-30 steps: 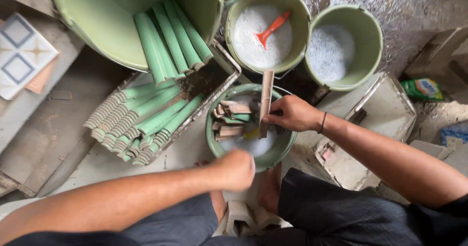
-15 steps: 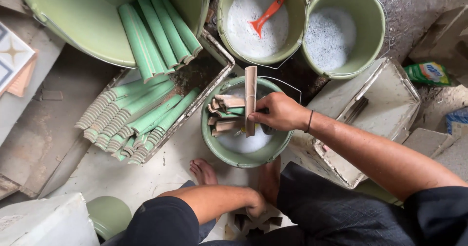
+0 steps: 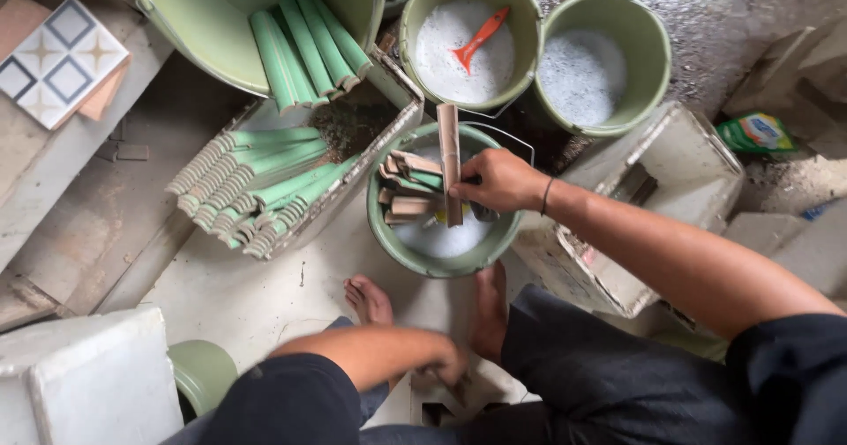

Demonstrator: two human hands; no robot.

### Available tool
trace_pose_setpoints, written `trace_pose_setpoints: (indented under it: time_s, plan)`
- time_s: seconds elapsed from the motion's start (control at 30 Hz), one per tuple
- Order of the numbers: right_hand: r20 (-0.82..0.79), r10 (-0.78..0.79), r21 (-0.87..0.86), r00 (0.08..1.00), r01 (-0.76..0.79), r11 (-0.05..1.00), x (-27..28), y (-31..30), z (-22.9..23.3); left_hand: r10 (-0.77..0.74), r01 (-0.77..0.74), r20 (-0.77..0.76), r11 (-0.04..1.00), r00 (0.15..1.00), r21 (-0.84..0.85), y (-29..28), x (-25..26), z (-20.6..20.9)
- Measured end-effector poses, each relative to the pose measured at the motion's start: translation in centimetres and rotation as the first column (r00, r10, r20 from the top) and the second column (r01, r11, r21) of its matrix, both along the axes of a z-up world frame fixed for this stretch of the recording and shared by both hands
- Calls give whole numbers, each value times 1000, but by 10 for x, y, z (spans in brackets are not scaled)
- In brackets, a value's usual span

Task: The person scrubs small rectangular tiles with a cloth, dipping them into soapy water and placing them into a container. The person repeats this process for multiple tiles, handling them one at a time.

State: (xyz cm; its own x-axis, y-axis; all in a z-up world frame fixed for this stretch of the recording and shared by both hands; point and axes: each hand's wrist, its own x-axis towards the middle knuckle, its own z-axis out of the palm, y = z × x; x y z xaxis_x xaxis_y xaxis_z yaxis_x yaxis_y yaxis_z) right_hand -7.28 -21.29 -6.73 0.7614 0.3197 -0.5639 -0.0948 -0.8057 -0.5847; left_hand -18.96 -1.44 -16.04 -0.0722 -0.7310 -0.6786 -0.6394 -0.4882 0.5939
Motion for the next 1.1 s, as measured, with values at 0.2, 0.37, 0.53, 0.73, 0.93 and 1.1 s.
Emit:
trace_pose_setpoints:
  time_s: [0.2, 0.37, 0.53, 0.73, 0.93, 1.1]
  plan:
    - [154, -59, 18, 986, 57, 998, -26, -17, 19, -73, 74, 182, 997, 981, -2, 1, -25, 49]
    - [338, -58, -82, 939, 91, 992, -46, -27, 20, 563, -522, 362, 826, 743, -213, 10, 87, 145]
    - [451, -46, -120, 891, 111, 987, -49, -19, 47, 914, -806, -32, 340, 405, -484, 9, 109, 227]
    - [428, 112, -91, 897, -80, 993, -27, -17, 54, 926, -783, -152, 196, 346, -590, -12, 135, 192]
    - [236, 202, -107, 951, -181, 978, -35, -9, 74, 963, -439, 198, 260, 182, -860, 6, 113, 206]
    - [300, 87, -187, 950, -31, 982, -2, 1, 8, 911, -401, 294, 394, 289, -827, 29, 92, 228]
